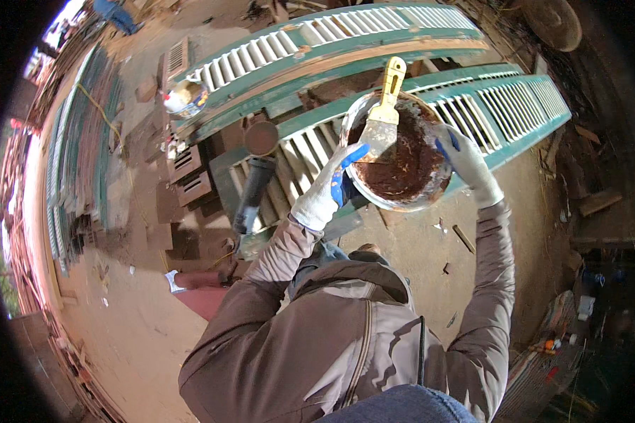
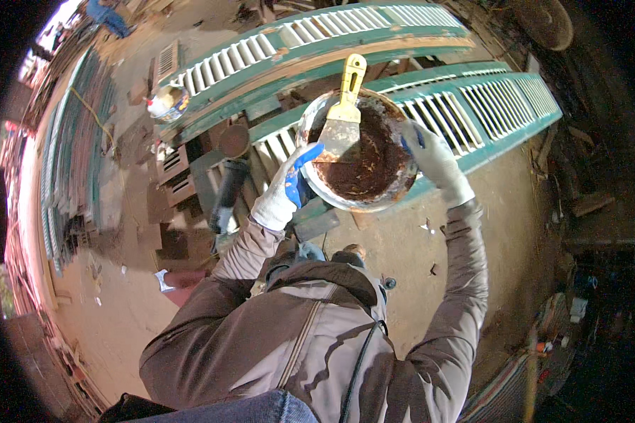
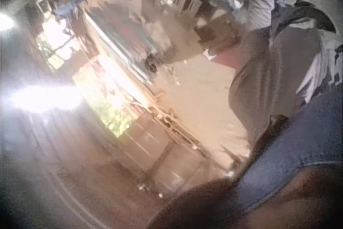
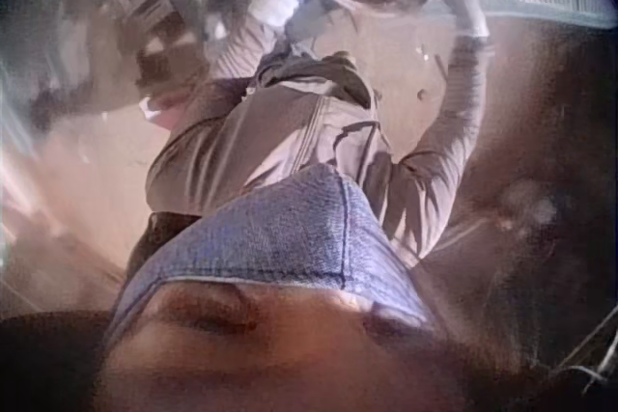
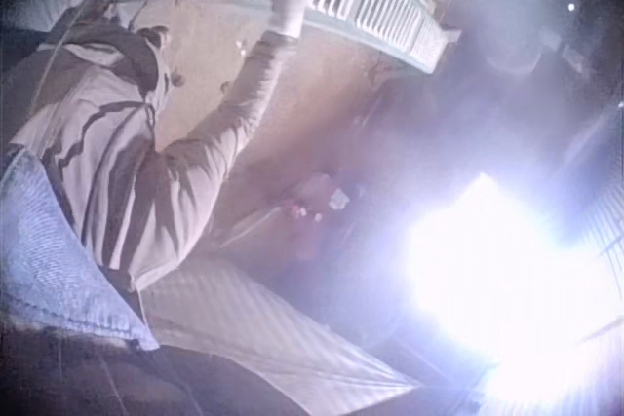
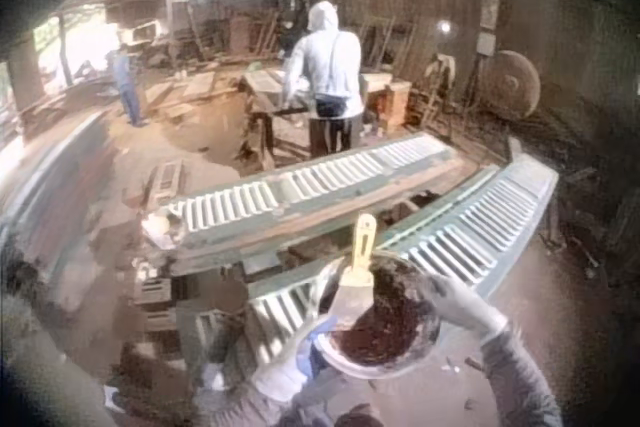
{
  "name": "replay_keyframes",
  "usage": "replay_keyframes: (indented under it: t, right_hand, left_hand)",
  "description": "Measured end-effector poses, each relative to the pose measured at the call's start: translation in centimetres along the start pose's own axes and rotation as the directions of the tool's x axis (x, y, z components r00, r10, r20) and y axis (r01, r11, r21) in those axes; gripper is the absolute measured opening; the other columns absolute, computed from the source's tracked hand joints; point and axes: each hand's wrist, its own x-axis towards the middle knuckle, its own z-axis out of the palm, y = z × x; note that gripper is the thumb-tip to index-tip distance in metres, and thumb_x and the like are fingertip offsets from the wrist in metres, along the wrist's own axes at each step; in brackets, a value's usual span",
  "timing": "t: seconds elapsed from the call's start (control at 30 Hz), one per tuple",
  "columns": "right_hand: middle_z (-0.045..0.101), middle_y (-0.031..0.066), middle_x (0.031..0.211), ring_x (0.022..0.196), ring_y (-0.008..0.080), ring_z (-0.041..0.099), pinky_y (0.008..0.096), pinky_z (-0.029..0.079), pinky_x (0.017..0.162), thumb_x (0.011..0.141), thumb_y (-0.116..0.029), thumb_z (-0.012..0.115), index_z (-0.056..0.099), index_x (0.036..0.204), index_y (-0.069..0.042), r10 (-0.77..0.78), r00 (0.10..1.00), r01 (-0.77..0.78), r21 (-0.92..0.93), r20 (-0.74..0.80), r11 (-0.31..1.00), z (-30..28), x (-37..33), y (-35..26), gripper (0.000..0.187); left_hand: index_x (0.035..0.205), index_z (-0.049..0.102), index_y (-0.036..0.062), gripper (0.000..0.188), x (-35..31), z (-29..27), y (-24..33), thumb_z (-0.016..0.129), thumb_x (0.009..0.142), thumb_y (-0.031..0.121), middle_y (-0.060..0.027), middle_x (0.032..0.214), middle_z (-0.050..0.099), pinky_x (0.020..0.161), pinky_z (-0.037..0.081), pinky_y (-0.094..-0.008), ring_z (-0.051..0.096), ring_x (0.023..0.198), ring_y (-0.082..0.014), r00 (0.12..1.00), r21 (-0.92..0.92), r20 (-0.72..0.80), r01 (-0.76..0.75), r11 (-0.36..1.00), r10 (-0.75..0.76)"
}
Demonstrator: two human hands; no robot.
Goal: The person uses an orbital sander to smooth the surface of a green slatted wooden frame. After sanding, they use a putty knife to apply a brown filler paste from a bowl into the gaps between the slats.
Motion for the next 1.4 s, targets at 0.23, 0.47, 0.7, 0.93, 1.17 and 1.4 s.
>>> replay_keyframes:
  t: [0.23,0.47,0.7,0.93,1.17,1.4]
  right_hand:
    - [0.061,0.0303,0.119,0.085,0.0428,0.071,0.0451,0.059,0.071,0.085,-0.060,0.073,0.047,0.140,0.004,-0.404,0.758,0.091,-0.530,-0.512,0.843,6.7,-8.0,-6.0,0.088]
    - [0.061,0.0226,0.108,0.103,0.0404,0.063,0.0470,0.052,0.088,0.080,-0.027,0.071,0.056,0.122,-0.003,0.110,0.916,-0.063,0.133,-0.386,0.989,9.3,-10.2,-6.4,0.050]
    - [0.066,0.0078,0.116,0.100,0.0145,0.063,0.0294,0.053,0.086,0.087,-0.006,0.074,0.059,0.129,0.001,0.278,0.919,0.099,0.846,-0.280,0.524,9.2,-12.4,-2.1,0.046]
    - [0.069,0.0043,0.105,0.083,0.0079,0.065,0.0239,0.054,0.070,0.090,-0.006,0.077,0.058,0.134,0.005,0.393,0.875,0.109,0.907,-0.282,0.406,7.5,-14.6,-2.8,0.049]
    - [0.071,0.0070,0.103,0.082,0.0094,0.068,0.0244,0.057,0.069,0.089,-0.001,0.076,0.064,0.123,0.003,0.313,0.779,0.258,0.733,-0.543,0.629,8.3,-14.6,-5.6,0.036]
    - [0.068,0.0061,0.112,0.103,0.0253,0.067,0.0402,0.052,0.081,0.086,-0.020,0.067,0.063,0.113,-0.011,-0.519,0.816,0.381,-0.439,-0.255,0.814,9.0,-14.0,-10.0,0.029]
  left_hand:
    - [0.160,0.015,0.0079,0.091,-1.6,2.7,-9.6,0.064,0.084,0.002,-0.0108,0.149,0.043,0.109,0.043,-0.0348,0.050,0.130,-0.0199,0.974,0.237,-0.015,-0.216,0.947,0.226]
    - [0.159,0.023,0.0089,0.093,-2.9,0.3,-16.4,0.063,0.078,-0.014,-0.0147,0.156,0.039,0.118,0.038,-0.0386,0.045,0.141,-0.0265,0.906,0.456,0.006,-0.380,0.805,0.424]
    - [0.160,0.022,0.0092,0.087,-4.6,2.1,-11.6,0.062,0.083,-0.001,-0.0148,0.154,0.041,0.108,0.047,-0.0340,0.047,0.138,-0.0251,0.963,0.250,-0.154,-0.181,0.951,0.223]
    - [0.163,0.011,0.0100,0.097,-4.9,2.5,-8.1,0.061,0.081,-0.003,-0.0126,0.159,0.034,0.115,0.038,-0.0350,0.039,0.144,-0.0232,0.962,0.373,-0.011,-0.248,0.894,0.272]
    - [0.163,0.010,0.0070,0.099,-5.3,3.4,-6.0,0.065,0.081,0.001,-0.0143,0.160,0.031,0.120,0.032,-0.0381,0.033,0.148,-0.0241,0.965,0.294,-0.079,-0.217,0.931,0.249]
    - [0.160,0.018,0.0009,0.087,-4.5,-1.1,-7.2,0.063,0.085,0.006,-0.0179,0.159,0.032,0.119,0.033,-0.0381,0.039,0.144,-0.0267,0.813,0.652,0.182,-0.521,0.551,0.553]
